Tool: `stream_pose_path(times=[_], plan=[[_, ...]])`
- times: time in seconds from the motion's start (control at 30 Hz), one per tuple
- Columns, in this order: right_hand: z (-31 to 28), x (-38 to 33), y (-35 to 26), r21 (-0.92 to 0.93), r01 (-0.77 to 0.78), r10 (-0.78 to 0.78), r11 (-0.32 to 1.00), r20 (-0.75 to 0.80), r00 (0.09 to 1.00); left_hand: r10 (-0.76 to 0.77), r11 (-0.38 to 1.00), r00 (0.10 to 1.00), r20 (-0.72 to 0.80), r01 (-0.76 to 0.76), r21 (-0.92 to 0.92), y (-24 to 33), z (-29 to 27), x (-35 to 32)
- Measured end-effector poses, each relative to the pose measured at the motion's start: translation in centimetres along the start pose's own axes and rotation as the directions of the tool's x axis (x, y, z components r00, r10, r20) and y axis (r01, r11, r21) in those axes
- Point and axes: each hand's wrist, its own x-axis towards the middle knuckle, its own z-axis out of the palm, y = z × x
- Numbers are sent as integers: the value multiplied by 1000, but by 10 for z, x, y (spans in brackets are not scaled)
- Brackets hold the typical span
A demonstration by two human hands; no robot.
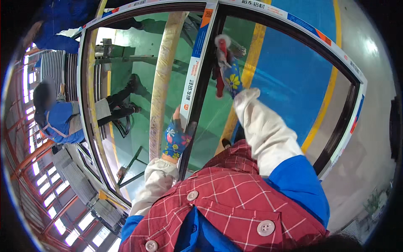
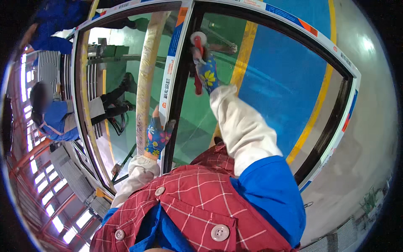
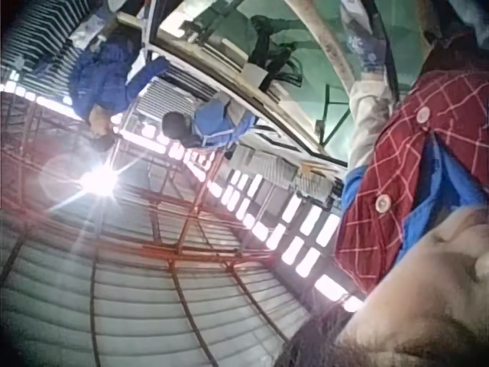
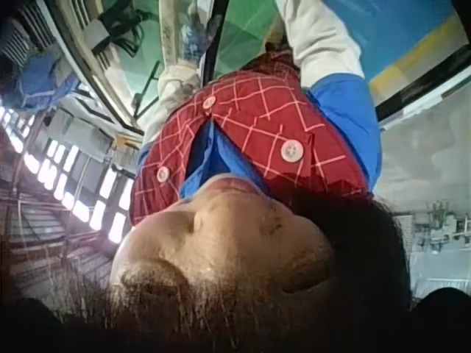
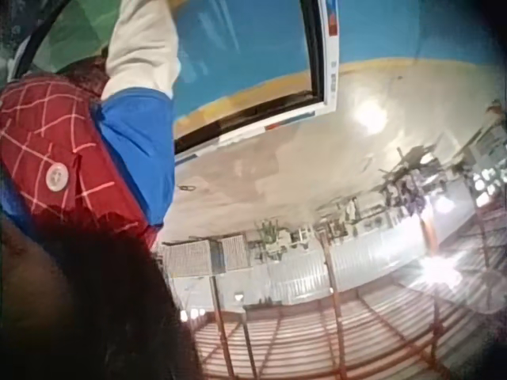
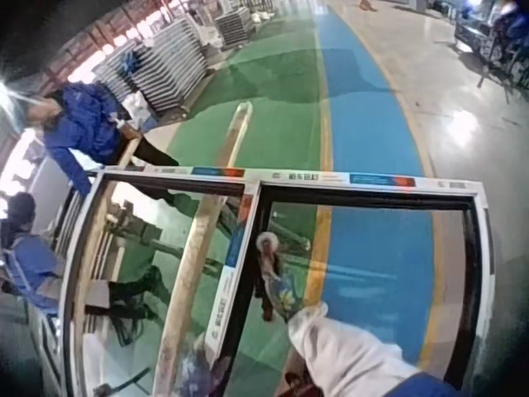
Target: Installing a rubber seal onto the edge of a large white metal frame.
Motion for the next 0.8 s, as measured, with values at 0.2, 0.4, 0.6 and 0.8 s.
stream_pose_path(times=[0.2, 0.4, 0.6, 0.8], plan=[[26, -9, -35, -580, 32, -21, 814, 25, 999, 224, 968, 969, -105, -209, 136, 31, 16, 97], [20, -1, -39, -633, 84, -63, 769, 56, 996, 84, 931, 995, -51, -60, 359, 45, 30, 128], [-22, 19, -22, -530, -61, 139, 846, 108, 984, 307, 801, 948, -80, -212, 559, 56, 34, 134], [-52, -90, -14, -484, -364, 390, 796, -50, 919, 153, 883, 988, 25, -148, 446, 13, 53, 147]])
